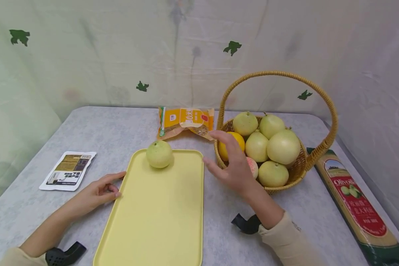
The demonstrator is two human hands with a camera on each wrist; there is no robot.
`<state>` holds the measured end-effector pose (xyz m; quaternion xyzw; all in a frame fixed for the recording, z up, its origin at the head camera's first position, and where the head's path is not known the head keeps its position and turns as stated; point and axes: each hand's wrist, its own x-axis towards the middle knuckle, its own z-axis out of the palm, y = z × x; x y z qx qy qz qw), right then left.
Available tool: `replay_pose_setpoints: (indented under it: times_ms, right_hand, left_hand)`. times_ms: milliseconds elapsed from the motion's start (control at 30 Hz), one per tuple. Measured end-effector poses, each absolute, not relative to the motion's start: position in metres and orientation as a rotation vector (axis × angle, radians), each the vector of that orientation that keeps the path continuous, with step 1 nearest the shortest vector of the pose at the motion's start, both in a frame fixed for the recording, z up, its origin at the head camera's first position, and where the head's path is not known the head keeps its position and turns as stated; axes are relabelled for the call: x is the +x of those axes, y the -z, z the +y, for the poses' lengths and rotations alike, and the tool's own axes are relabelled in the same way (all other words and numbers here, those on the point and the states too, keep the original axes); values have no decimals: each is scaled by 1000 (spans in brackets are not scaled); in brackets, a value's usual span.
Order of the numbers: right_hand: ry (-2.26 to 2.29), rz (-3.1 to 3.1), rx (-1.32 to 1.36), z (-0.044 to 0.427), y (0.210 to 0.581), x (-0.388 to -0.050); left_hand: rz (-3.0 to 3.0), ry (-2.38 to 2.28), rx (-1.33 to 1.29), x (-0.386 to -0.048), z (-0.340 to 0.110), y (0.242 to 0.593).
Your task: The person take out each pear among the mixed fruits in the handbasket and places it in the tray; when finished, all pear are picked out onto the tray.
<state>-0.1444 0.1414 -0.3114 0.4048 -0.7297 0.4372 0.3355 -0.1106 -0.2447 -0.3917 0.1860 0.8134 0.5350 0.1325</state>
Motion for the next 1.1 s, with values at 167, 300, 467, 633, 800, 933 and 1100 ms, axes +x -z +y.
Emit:
replay_pose_setpoints:
  times_ms: [167, 300, 467, 633, 800, 933, 1100]
  right_hand:
    - [-1024, -1775, 940, 169, 301, -136]
    - [-982, -1778, 794, 190, 299, -133]
    - [-949, -1772, 661, 215, 306, -138]
    - [-930, -1806, 535, 233, 314, -142]
    - [-956, -1825, 461, 247, 321, -147]
    - [-980, -1862, 426, 255, 323, -150]
    - [-998, -1916, 382, 262, 327, -152]
  left_hand:
    - [2358, -1545, 523, -111, -243, 390]
    - [2365, -1543, 531, -111, -243, 391]
    - [2364, -1551, 552, -111, -243, 392]
    - [2358, -1550, 537, -111, -244, 392]
    - [2358, -1547, 527, -111, -244, 392]
    - [2361, -1549, 525, -110, -244, 391]
    - [2356, -1556, 524, -109, -244, 390]
